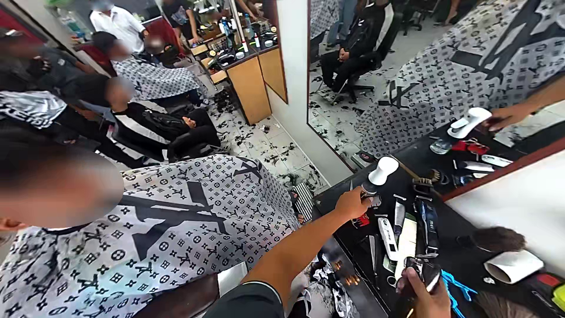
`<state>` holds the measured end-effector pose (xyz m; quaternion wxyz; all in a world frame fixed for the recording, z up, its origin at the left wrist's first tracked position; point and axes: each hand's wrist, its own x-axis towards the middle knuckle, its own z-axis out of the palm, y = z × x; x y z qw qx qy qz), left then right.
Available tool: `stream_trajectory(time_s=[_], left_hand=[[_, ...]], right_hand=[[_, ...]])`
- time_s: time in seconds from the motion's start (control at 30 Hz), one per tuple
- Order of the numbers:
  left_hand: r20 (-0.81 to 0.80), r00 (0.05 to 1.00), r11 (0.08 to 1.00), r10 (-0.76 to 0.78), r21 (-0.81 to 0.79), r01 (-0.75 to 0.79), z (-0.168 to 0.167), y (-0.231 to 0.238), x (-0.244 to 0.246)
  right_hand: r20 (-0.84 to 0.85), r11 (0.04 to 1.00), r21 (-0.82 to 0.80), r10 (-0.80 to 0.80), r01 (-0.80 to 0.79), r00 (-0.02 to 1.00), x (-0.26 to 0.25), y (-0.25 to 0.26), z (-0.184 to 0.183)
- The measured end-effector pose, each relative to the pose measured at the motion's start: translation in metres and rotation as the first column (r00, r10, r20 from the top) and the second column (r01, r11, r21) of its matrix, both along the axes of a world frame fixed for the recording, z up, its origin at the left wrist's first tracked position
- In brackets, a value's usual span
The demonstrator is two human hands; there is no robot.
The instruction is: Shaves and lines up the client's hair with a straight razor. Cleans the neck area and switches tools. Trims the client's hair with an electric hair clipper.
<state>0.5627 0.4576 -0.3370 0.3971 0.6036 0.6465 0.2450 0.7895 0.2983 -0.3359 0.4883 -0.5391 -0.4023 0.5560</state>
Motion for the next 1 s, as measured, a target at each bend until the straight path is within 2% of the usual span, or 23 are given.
stream_trajectory(time_s=[0.1, 0.17, 0.23, 0.3, 0.37, 0.5, 0.63, 0.77, 0.9, 1.0], left_hand=[[0.338, 0.930, 0.988, 0.142, 0.007, -0.153, 0.024, -0.064, -0.034], [0.541, 0.794, 0.956, 0.277, -0.073, -0.284, 0.028, -0.114, -0.060], [0.622, 0.675, 0.910, 0.397, -0.172, -0.376, 0.024, -0.161, -0.090], [0.595, 0.642, 0.866, 0.484, -0.220, -0.449, 0.019, -0.206, -0.122], [0.543, 0.636, 0.827, 0.548, -0.235, -0.511, 0.018, -0.249, -0.150], [0.480, 0.622, 0.770, 0.619, -0.215, -0.601, 0.035, -0.328, -0.190], [0.407, 0.634, 0.734, 0.657, -0.156, -0.661, 0.050, -0.403, -0.220], [0.411, 0.565, 0.653, 0.716, -0.106, -0.750, 0.063, -0.481, -0.257], [0.409, 0.568, 0.633, 0.714, -0.031, -0.773, 0.075, -0.565, -0.303], [0.403, 0.597, 0.650, 0.694, 0.006, -0.760, 0.082, -0.627, -0.337]], right_hand=[[0.060, 0.976, 0.050, 0.211, -0.214, 0.976, -0.029, -0.003, 0.010], [0.098, 0.937, 0.010, 0.346, -0.348, 0.933, -0.055, -0.006, 0.013], [0.010, 0.880, -0.065, 0.473, -0.471, 0.881, -0.086, -0.013, 0.017], [-0.155, 0.782, -0.116, 0.595, -0.613, 0.788, -0.118, -0.021, 0.014], [-0.222, 0.658, -0.141, 0.707, -0.739, 0.672, -0.154, -0.033, 0.013], [-0.103, 0.436, -0.231, 0.878, -0.870, 0.467, -0.229, -0.063, 0.016], [-0.054, 0.244, -0.201, 0.964, -0.949, 0.259, -0.289, -0.106, 0.023], [-0.014, 0.149, -0.148, 0.988, -0.978, 0.153, -0.344, -0.168, 0.037], [0.042, 0.084, -0.138, 0.996, -0.987, 0.079, -0.396, -0.244, 0.054], [0.035, 0.072, -0.115, 0.997, -0.991, 0.069, -0.431, -0.302, 0.063]])
